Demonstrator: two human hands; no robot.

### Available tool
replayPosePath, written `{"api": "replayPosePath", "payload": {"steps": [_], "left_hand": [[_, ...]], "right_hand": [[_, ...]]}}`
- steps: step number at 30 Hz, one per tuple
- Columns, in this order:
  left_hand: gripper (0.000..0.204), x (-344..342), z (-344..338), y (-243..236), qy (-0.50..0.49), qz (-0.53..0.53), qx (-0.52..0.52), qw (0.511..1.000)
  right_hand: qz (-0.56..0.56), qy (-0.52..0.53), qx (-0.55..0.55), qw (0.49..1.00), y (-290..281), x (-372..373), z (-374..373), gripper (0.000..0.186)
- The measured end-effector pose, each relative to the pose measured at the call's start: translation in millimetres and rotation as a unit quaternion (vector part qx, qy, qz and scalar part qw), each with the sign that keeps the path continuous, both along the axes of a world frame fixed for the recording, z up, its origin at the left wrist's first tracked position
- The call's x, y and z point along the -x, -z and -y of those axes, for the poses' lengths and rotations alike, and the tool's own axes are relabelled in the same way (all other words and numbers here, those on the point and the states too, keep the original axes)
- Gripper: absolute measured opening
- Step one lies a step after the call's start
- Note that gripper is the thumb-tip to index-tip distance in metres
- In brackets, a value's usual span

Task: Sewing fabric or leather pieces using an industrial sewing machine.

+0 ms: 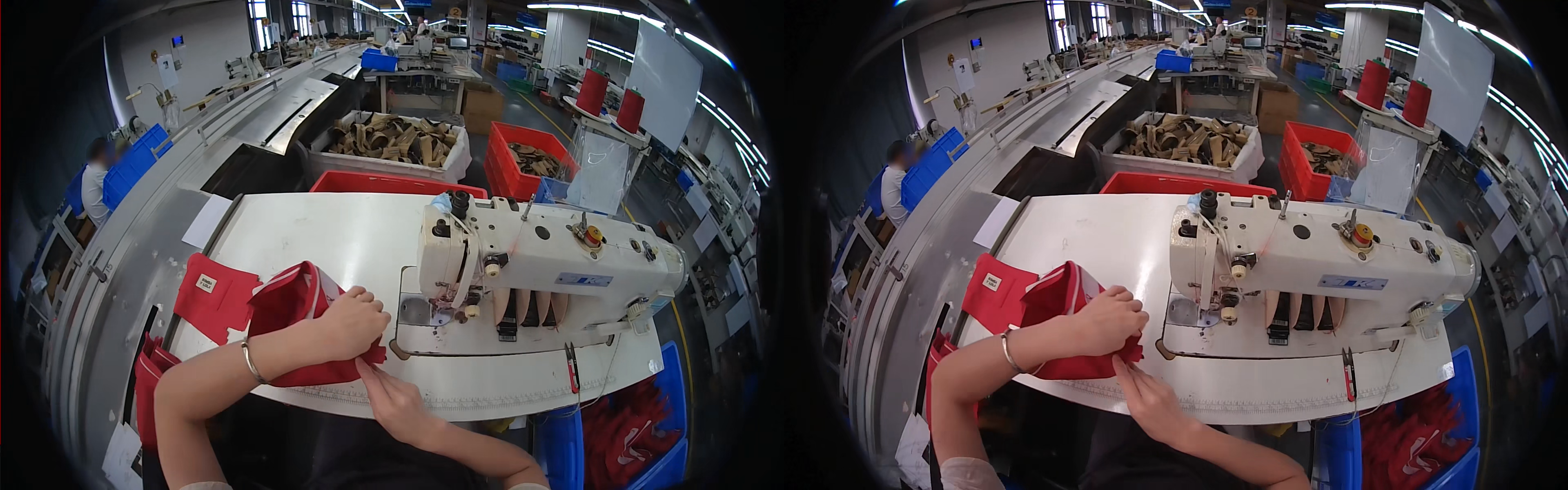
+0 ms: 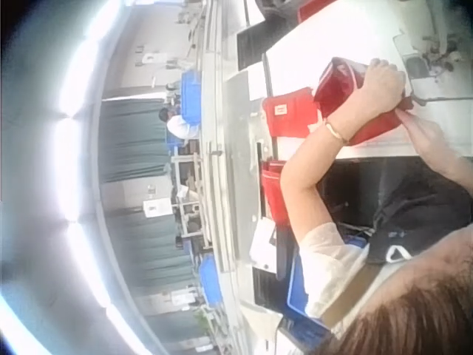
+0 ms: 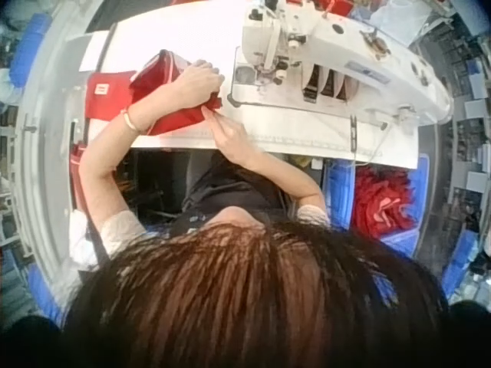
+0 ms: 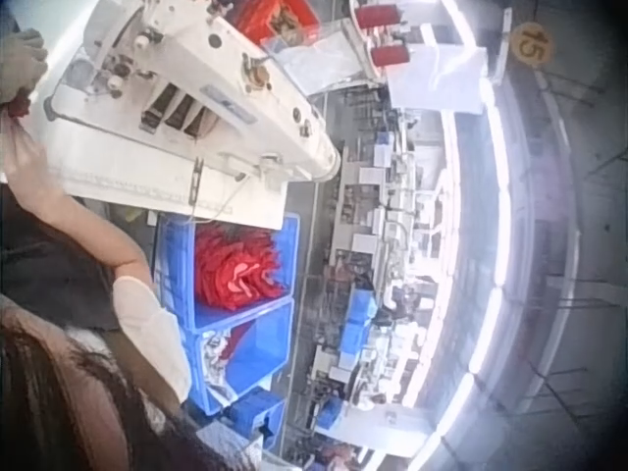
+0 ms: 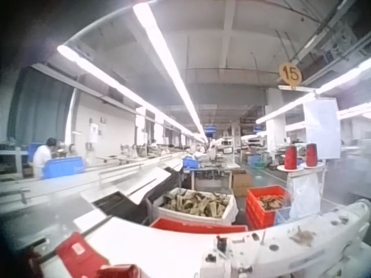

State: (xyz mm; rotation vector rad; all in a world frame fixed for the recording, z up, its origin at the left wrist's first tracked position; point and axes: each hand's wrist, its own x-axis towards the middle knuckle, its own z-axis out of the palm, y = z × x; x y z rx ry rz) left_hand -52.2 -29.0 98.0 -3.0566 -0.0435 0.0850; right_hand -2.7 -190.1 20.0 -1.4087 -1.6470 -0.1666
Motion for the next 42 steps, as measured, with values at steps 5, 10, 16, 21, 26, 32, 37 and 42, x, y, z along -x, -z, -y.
{"api": "replayPosePath", "payload": {"steps": [5,10,16,21,26,32,37,42], "left_hand": [[0.006,-36,-3,61,0.038,-0.007,0.38,0.924],[0.009,-62,-17,78,0.035,0.101,0.408,0.907],[0.015,-69,-12,67,-0.046,0.143,0.402,0.903],[0.019,-69,-18,79,-0.026,0.168,0.401,0.9],[0.025,-71,-30,101,-0.017,0.191,0.361,0.913],[0.026,-80,-34,84,-0.021,0.183,0.553,0.812],[0.026,-76,-36,80,-0.035,0.183,0.545,0.818],[0.027,-72,-35,77,-0.048,0.183,0.536,0.823]], "right_hand": [[0.335,-0.025,0.102,0.936,14,-65,40,0.035],[0.429,-0.094,0.016,0.898,6,-109,21,0.034],[0.39,-0.088,0.06,0.915,14,-120,20,0.037],[0.403,-0.096,0.071,0.907,7,-120,20,0.039],[0.404,-0.084,0.1,0.906,9,-125,19,0.034],[0.384,-0.053,0.161,0.907,11,-145,14,0.03],[0.389,-0.016,0.085,0.917,15,-143,9,0.033],[0.398,-0.021,0.118,0.91,11,-142,9,0.031]]}}
